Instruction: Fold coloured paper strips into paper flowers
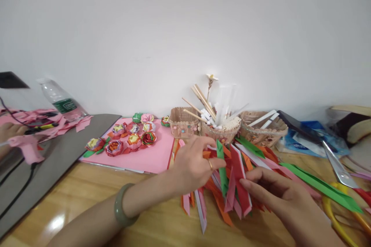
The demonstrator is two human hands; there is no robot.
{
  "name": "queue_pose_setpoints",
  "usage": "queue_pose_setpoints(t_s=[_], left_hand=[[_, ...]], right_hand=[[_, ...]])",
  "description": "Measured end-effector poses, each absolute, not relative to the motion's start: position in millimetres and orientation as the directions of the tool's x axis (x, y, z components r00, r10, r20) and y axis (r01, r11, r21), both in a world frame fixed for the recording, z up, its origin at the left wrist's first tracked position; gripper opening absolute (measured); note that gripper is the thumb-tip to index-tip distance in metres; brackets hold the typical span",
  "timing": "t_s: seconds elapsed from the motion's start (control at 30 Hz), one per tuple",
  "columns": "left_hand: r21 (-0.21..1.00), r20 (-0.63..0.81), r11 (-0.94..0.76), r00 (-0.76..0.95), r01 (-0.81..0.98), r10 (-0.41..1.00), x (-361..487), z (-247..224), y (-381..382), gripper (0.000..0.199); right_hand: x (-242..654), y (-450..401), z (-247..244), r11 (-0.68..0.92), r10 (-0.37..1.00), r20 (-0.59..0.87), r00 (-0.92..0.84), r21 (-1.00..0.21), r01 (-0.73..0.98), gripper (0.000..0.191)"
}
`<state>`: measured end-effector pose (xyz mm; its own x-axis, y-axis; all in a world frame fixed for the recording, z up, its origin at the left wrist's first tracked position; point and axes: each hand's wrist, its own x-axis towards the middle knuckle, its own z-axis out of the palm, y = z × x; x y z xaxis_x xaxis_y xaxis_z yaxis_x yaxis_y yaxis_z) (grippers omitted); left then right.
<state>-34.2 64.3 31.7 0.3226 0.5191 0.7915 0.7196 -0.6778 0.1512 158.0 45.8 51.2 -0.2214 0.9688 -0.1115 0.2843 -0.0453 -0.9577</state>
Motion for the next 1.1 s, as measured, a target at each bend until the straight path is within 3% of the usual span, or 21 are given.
queue_pose_setpoints(t_s=[0.13, 0.27, 0.33, 0.47, 0.57, 0.77, 0.87, 0.97, 1.03, 1.1], left_hand=[[0.37, 0.709, -0.588, 0.19, 0.72, 0.679, -22, 29, 48, 0.014], [0.378, 0.737, -0.727, 0.289, 0.573, 0.611, -18, 23, 46, 0.018], [0.476, 0.717, -0.751, 0.292, 0.458, 0.633, -17, 23, 46, 0.02], [0.774, 0.522, -0.571, 0.235, 0.273, 0.82, -15, 28, 44, 0.02], [0.922, 0.319, -0.354, 0.212, 0.153, 0.924, -14, 33, 43, 0.021], [0.985, 0.168, -0.171, 0.148, 0.01, 0.975, -13, 32, 47, 0.02], [0.996, 0.087, -0.083, 0.113, -0.042, 0.99, -14, 29, 50, 0.023], [1.0, 0.01, -0.009, 0.062, -0.021, 0.998, -14, 27, 52, 0.04], [0.999, -0.009, 0.011, 0.042, -0.034, 0.999, -13, 27, 53, 0.05], [0.994, -0.018, 0.023, 0.052, -0.111, 0.998, -11, 27, 52, 0.048]], right_hand=[[154, 45, 47, -0.085, 0.925, -0.173, -0.338, -0.962, 0.261, 0.028], [152, 42, 46, -0.052, 0.929, -0.16, -0.333, -0.949, 0.311, 0.028], [151, 41, 46, -0.033, 0.939, -0.133, -0.316, -0.952, 0.305, 0.025], [152, 42, 44, -0.012, 0.955, -0.078, -0.288, -0.974, 0.224, 0.021], [155, 44, 41, -0.007, 0.965, -0.047, -0.26, -0.988, 0.152, 0.021], [156, 45, 41, -0.064, 0.956, -0.095, -0.279, -0.991, 0.118, 0.025], [157, 44, 44, 0.004, 0.985, -0.026, -0.168, -0.985, 0.172, 0.029], [160, 43, 45, 0.079, 0.997, 0.069, -0.044, -0.958, 0.275, 0.029], [163, 42, 44, 0.115, 0.993, 0.094, -0.076, -0.93, 0.348, 0.028], [165, 42, 42, 0.153, 0.982, 0.093, -0.163, -0.9, 0.407, 0.026]])
